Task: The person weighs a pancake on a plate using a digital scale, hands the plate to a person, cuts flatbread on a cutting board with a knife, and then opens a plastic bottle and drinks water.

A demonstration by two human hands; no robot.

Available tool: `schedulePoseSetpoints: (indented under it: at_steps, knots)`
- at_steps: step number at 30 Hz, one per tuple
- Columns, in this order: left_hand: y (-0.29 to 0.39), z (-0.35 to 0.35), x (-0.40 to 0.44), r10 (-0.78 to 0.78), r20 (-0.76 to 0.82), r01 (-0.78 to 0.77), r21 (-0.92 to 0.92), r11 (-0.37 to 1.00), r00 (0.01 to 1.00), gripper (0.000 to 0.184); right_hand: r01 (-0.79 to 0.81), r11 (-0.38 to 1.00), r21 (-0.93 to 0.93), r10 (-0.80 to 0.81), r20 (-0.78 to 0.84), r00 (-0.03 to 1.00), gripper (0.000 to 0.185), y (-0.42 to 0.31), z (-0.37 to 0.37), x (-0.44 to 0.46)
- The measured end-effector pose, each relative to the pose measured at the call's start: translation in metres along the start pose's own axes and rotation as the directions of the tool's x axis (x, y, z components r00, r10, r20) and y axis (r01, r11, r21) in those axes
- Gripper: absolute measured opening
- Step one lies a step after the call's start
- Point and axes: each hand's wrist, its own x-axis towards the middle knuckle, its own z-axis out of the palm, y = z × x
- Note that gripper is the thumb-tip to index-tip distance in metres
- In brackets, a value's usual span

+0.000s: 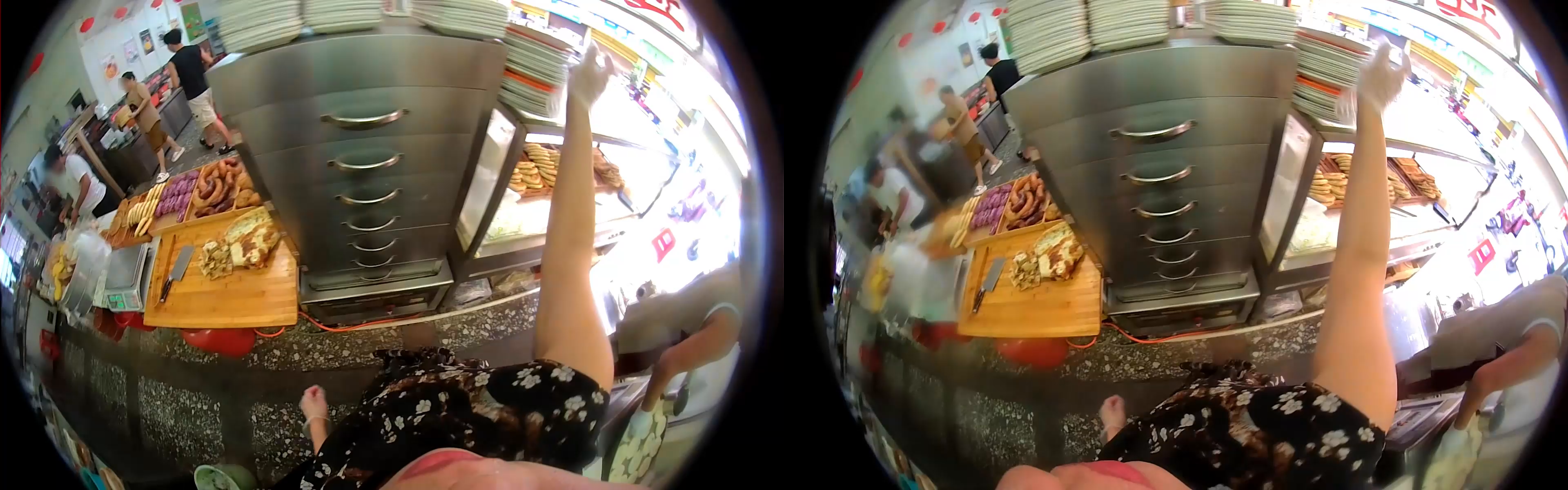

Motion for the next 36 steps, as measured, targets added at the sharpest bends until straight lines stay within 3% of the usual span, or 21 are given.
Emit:
schedulePoseSetpoints:
  at_steps: [3, 5, 6, 7, 8, 9, 11, 13, 14, 15, 16, 17, 19, 21, 22, 28, 29, 31, 33, 35, 36]
  knots:
    - [-0.025, 0.001, -0.036, -0.027, 0.123, 0.02, 0.053, 0.998, 0.992, 0.023, 0.271, 0.945, 0.183, -0.279, 0.02, 0.96, 0.025, -0.06, -0.109, -0.145]
    - [-0.055, -0.005, -0.053, -0.001, 0.21, -0.018, 0.087, 0.996, 0.978, 0.023, 0.327, 0.889, 0.321, -0.428, 0.327, 0.842, 0.02, -0.089, -0.169, -0.283]
    - [-0.048, -0.021, -0.062, -0.026, 0.244, -0.012, 0.154, 0.988, 0.97, 0.023, 0.261, 0.872, 0.413, -0.473, 0.582, 0.661, 0.018, -0.101, -0.199, -0.358]
    - [-0.037, -0.041, -0.069, -0.057, 0.242, 0.033, 0.101, 0.994, 0.969, 0.024, 0.055, 0.937, 0.346, -0.347, 0.893, 0.286, 0.014, -0.116, -0.232, -0.438]
    - [-0.021, -0.056, -0.089, -0.04, 0.205, 0.027, 0.064, 0.998, 0.978, 0.024, -0.137, 0.957, 0.256, -0.285, 0.917, -0.277, 0.014, -0.15, -0.281, -0.46]
    - [-0.011, -0.074, -0.092, -0.013, 0.181, 0.007, 0.035, 0.999, 0.983, 0.025, -0.465, 0.829, 0.311, -0.48, 0.823, -0.305, 0.018, -0.178, -0.328, -0.493]
    - [0.037, -0.117, -0.108, -0.097, 0.081, 0.107, -0.132, 0.985, 0.992, 0.03, -0.556, 0.577, 0.599, -0.813, 0.487, -0.32, 0.019, -0.237, -0.384, -0.49]
    - [0.071, -0.152, -0.116, -0.286, 0.255, 0.383, -0.595, 0.707, 0.924, 0.047, -0.705, 0.389, 0.594, -0.915, 0.34, -0.218, 0.029, -0.279, -0.419, -0.489]
    - [0.095, -0.169, -0.129, -0.198, 0.323, 0.367, -0.895, 0.253, 0.925, 0.055, -0.693, 0.283, 0.663, -0.956, 0.251, -0.151, 0.03, -0.296, -0.429, -0.485]
    - [0.131, -0.217, -0.128, -0.074, 0.37, 0.331, -0.891, -0.311, 0.926, 0.064, -0.659, 0.221, 0.719, -0.975, 0.177, -0.134, 0.032, -0.34, -0.425, -0.476]
    - [0.121, -0.228, -0.127, 0.053, 0.312, 0.285, -0.768, -0.573, 0.948, 0.071, -0.614, 0.193, 0.765, -0.979, 0.11, -0.171, 0.035, -0.363, -0.432, -0.482]
    - [0.122, -0.231, -0.13, -0.005, 0.27, 0.202, -0.733, -0.65, 0.963, 0.071, -0.6, 0.141, 0.787, -0.986, 0.055, -0.16, 0.028, -0.379, -0.431, -0.483]
    - [0.123, -0.242, -0.109, -0.129, 0.224, 0.093, -0.768, -0.634, 0.966, 0.072, -0.675, 0.172, 0.718, -0.931, -0.106, -0.349, 0.031, -0.391, -0.418, -0.529]
    - [0.108, -0.238, -0.094, -0.164, 0.186, 0.045, -0.782, -0.621, 0.969, 0.072, -0.729, 0.127, 0.672, -0.967, -0.081, -0.243, 0.039, -0.391, -0.413, -0.558]
    - [0.089, -0.26, -0.076, -0.15, 0.213, 0.078, -0.786, -0.613, 0.965, 0.072, -0.683, 0.148, 0.715, -0.942, -0.108, -0.317, 0.038, -0.414, -0.412, -0.578]
    - [0.051, -0.333, 0.007, -0.314, 0.252, 0.125, -0.919, -0.373, 0.916, 0.077, -0.753, 0.257, 0.606, -0.888, -0.16, -0.432, 0.041, -0.508, -0.37, -0.64]
    - [0.044, -0.368, 0.046, -0.315, 0.264, 0.177, -0.944, -0.278, 0.912, 0.079, -0.774, 0.331, 0.54, -0.88, -0.119, -0.459, 0.036, -0.545, -0.342, -0.654]
    - [0.038, -0.418, 0.08, -0.363, 0.273, 0.238, -0.961, -0.139, 0.891, 0.082, -0.802, 0.339, 0.492, -0.921, -0.001, -0.39, 0.035, -0.586, -0.322, -0.686]
    - [0.021, -0.46, 0.108, -0.369, 0.3, 0.268, -0.954, -0.136, 0.88, 0.082, -0.837, 0.396, 0.379, -0.918, 0.132, -0.374, 0.031, -0.626, -0.301, -0.713]
    - [0.013, -0.49, 0.129, -0.399, 0.202, 0.154, -0.977, -0.149, 0.894, 0.066, -0.794, 0.516, 0.322, -0.856, 0.174, -0.486, 0.025, -0.661, -0.279, -0.743]
    - [0.005, -0.497, 0.142, -0.331, 0.134, 0.057, -0.971, -0.233, 0.934, 0.06, -0.738, 0.549, 0.393, -0.835, 0.288, -0.468, 0.021, -0.672, -0.261, -0.767]
